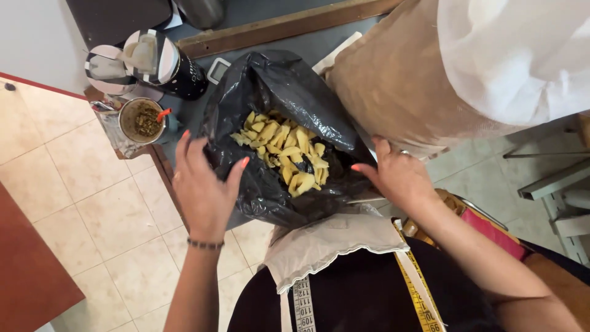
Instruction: Cutting foam material into smaller pieces and stuffing them into a large paper bag to create a cushion.
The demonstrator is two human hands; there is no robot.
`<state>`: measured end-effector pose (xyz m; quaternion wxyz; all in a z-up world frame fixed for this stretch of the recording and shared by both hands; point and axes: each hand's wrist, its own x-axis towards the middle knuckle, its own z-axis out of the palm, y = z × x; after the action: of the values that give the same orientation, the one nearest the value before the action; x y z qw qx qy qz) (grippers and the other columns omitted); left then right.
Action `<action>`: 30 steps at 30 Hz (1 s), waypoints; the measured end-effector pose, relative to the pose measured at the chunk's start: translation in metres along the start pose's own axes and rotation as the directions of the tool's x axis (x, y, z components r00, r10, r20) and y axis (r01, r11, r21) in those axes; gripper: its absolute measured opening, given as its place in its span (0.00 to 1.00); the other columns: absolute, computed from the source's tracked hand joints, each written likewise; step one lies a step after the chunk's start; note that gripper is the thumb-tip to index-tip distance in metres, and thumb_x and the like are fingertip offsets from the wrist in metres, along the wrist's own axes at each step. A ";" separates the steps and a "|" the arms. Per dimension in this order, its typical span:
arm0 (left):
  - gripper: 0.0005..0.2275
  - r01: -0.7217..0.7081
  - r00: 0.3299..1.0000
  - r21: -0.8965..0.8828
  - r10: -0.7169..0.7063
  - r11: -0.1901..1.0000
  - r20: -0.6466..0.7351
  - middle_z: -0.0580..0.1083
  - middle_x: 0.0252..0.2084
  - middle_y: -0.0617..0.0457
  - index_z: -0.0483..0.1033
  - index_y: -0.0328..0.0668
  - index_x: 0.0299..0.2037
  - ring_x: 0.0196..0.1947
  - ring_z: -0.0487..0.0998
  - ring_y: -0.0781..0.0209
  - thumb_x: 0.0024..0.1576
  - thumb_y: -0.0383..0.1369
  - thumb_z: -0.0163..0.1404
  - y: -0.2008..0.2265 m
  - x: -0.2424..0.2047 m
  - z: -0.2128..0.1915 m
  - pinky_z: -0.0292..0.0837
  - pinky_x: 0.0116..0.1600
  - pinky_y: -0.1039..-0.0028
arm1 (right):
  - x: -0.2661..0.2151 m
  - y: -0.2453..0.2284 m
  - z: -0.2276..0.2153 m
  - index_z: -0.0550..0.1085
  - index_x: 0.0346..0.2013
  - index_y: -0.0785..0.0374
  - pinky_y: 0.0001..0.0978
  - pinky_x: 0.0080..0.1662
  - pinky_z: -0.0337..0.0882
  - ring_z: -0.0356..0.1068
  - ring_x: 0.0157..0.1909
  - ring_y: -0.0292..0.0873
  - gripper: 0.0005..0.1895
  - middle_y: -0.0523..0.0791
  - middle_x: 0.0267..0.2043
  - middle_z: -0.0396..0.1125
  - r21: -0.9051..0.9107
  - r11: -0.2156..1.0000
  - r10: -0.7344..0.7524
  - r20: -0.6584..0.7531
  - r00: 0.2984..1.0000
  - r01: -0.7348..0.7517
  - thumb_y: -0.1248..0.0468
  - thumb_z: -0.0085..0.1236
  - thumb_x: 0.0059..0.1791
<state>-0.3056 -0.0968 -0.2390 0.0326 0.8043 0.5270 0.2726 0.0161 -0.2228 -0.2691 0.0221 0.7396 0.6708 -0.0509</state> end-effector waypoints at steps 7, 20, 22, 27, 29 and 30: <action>0.15 -0.056 0.937 0.089 0.022 0.994 0.348 0.59 0.70 0.39 0.74 0.54 0.54 0.37 0.79 0.25 0.61 0.27 0.38 0.007 0.020 -0.031 0.76 0.45 0.46 | 0.010 -0.007 0.003 0.71 0.58 0.49 0.38 0.43 0.77 0.77 0.42 0.48 0.22 0.41 0.41 0.69 0.260 0.965 0.066 -0.333 0.940 0.024 0.60 0.59 0.48; 0.25 0.066 0.965 -0.090 -0.040 0.994 0.258 0.59 0.73 0.34 0.62 0.31 0.67 0.51 0.78 0.47 0.57 0.21 0.44 0.005 -0.013 -0.085 0.70 0.28 0.69 | 0.026 -0.008 -0.069 0.72 0.40 0.47 0.42 0.54 0.62 0.64 0.58 0.57 0.11 0.48 0.70 0.56 0.493 0.849 0.077 0.236 0.969 -0.188 0.61 0.46 0.45; 0.30 0.067 0.944 -0.050 -0.047 0.996 0.326 0.54 0.76 0.38 0.58 0.30 0.70 0.21 0.68 0.59 0.53 0.19 0.42 0.001 -0.015 -0.088 0.61 0.23 0.69 | 0.025 -0.005 -0.029 0.76 0.49 0.56 0.62 0.46 0.73 0.70 0.52 0.67 0.21 0.57 0.61 0.61 0.351 0.934 -0.073 0.022 0.997 0.060 0.73 0.44 0.46; 0.34 0.200 0.864 -0.052 -0.151 0.978 0.480 0.47 0.77 0.39 0.50 0.32 0.72 0.11 0.58 0.57 0.49 0.19 0.41 -0.007 -0.014 -0.083 0.54 0.17 0.69 | 0.038 -0.025 -0.012 0.73 0.46 0.62 0.56 0.39 0.71 0.71 0.41 0.60 0.16 0.52 0.48 0.64 0.436 0.900 0.080 -0.131 0.988 -0.015 0.55 0.57 0.49; 0.35 0.232 0.831 -0.045 -0.174 0.972 0.528 0.45 0.78 0.41 0.49 0.32 0.72 0.10 0.58 0.58 0.49 0.20 0.42 -0.008 -0.021 -0.088 0.55 0.16 0.70 | 0.030 -0.026 0.005 0.70 0.41 0.59 0.53 0.36 0.70 0.70 0.40 0.55 0.24 0.47 0.43 0.64 0.413 0.909 0.127 -0.160 0.979 -0.050 0.44 0.65 0.47; 0.35 0.258 0.834 -0.002 -0.221 0.966 0.506 0.46 0.78 0.41 0.49 0.33 0.72 0.12 0.62 0.55 0.49 0.20 0.42 -0.009 -0.019 -0.090 0.57 0.17 0.68 | 0.030 -0.023 0.016 0.70 0.43 0.59 0.53 0.29 0.69 0.68 0.31 0.57 0.18 0.48 0.42 0.62 0.315 0.949 0.092 -0.182 0.979 -0.031 0.53 0.65 0.48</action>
<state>-0.3618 -0.1305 -0.1732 0.2303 0.7733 0.5870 0.0664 -0.0045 -0.1923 -0.2871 -0.1585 0.7559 0.6298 -0.0825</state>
